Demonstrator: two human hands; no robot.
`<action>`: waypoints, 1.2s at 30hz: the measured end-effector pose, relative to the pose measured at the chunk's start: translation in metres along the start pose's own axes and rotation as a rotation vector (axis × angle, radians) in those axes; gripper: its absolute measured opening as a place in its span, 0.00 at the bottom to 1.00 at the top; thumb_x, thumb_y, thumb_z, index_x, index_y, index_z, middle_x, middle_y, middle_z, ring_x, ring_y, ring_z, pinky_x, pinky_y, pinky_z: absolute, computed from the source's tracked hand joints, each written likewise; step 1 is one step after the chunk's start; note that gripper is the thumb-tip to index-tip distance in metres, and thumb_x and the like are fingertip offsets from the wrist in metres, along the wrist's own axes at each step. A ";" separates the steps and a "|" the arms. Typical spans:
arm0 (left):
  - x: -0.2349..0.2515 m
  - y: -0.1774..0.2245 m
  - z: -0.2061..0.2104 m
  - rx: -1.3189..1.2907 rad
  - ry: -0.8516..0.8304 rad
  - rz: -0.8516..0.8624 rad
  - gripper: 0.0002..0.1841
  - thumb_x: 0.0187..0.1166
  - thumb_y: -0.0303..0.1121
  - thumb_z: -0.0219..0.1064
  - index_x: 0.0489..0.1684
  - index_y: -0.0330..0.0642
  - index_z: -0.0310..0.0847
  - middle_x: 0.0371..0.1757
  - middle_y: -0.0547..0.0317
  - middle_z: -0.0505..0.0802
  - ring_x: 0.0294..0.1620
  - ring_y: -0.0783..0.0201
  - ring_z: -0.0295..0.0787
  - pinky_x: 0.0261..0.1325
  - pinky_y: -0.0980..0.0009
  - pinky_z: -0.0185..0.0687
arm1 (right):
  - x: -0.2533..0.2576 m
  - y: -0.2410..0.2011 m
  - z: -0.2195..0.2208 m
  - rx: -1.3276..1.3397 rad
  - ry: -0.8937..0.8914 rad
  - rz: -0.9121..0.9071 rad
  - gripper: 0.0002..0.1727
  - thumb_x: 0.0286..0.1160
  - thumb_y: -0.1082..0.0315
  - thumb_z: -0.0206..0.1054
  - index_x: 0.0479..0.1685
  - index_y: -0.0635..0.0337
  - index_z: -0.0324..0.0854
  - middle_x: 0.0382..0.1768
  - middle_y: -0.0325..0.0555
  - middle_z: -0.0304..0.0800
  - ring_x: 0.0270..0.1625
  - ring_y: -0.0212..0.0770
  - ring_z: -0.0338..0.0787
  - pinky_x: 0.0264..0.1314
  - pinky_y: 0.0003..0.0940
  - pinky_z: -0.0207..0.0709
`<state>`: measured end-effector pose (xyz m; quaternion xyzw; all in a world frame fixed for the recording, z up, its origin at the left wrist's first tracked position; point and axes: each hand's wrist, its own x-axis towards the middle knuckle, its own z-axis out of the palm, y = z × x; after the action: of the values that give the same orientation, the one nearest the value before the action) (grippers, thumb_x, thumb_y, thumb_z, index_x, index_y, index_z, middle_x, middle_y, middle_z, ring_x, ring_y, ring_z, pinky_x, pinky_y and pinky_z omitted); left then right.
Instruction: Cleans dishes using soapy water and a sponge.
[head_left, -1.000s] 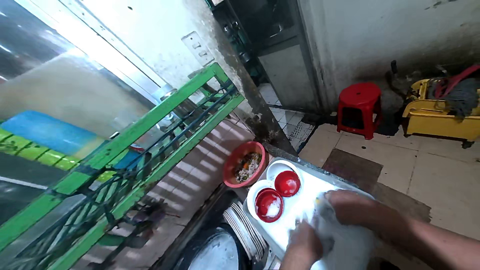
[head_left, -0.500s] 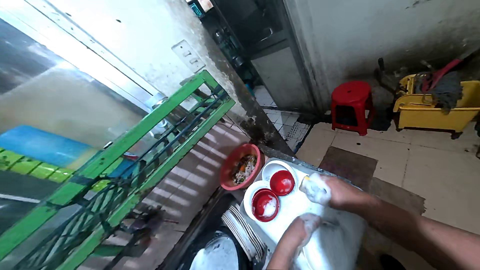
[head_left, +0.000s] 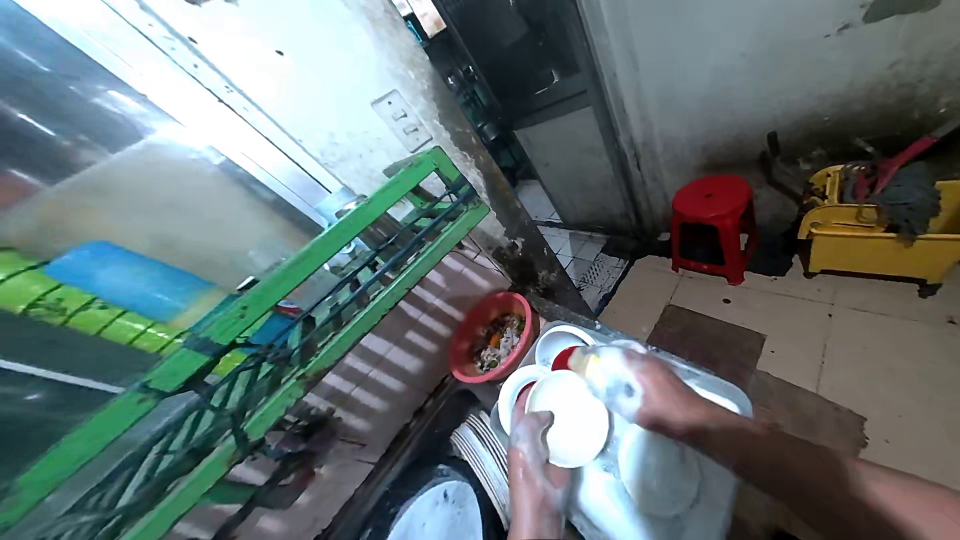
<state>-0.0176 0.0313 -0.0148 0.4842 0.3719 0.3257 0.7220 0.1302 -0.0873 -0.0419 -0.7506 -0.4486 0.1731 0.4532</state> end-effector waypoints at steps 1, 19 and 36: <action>-0.005 -0.004 0.008 -0.141 -0.024 -0.047 0.23 0.81 0.24 0.50 0.76 0.38 0.68 0.58 0.41 0.88 0.52 0.51 0.91 0.50 0.51 0.90 | 0.007 -0.010 0.010 -0.041 -0.057 -0.029 0.32 0.77 0.52 0.67 0.79 0.58 0.76 0.77 0.54 0.80 0.84 0.53 0.74 0.88 0.54 0.63; 0.005 -0.003 -0.009 -0.194 0.032 0.069 0.19 0.85 0.32 0.45 0.69 0.37 0.72 0.51 0.48 0.89 0.48 0.59 0.90 0.48 0.57 0.89 | 0.000 -0.040 0.027 -0.322 -0.428 -0.378 0.16 0.77 0.72 0.66 0.61 0.66 0.84 0.64 0.63 0.86 0.74 0.65 0.80 0.79 0.63 0.70; 0.016 -0.002 -0.014 -0.284 -0.198 -0.327 0.24 0.92 0.49 0.42 0.57 0.42 0.79 0.48 0.48 0.94 0.49 0.54 0.93 0.48 0.53 0.90 | 0.002 -0.057 0.004 0.052 -0.467 -0.204 0.24 0.67 0.66 0.76 0.62 0.66 0.80 0.55 0.60 0.88 0.60 0.56 0.89 0.63 0.59 0.81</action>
<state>-0.0208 0.0506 -0.0244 0.3409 0.3231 0.2042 0.8589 0.0986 -0.0726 0.0040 -0.6291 -0.6100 0.3066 0.3717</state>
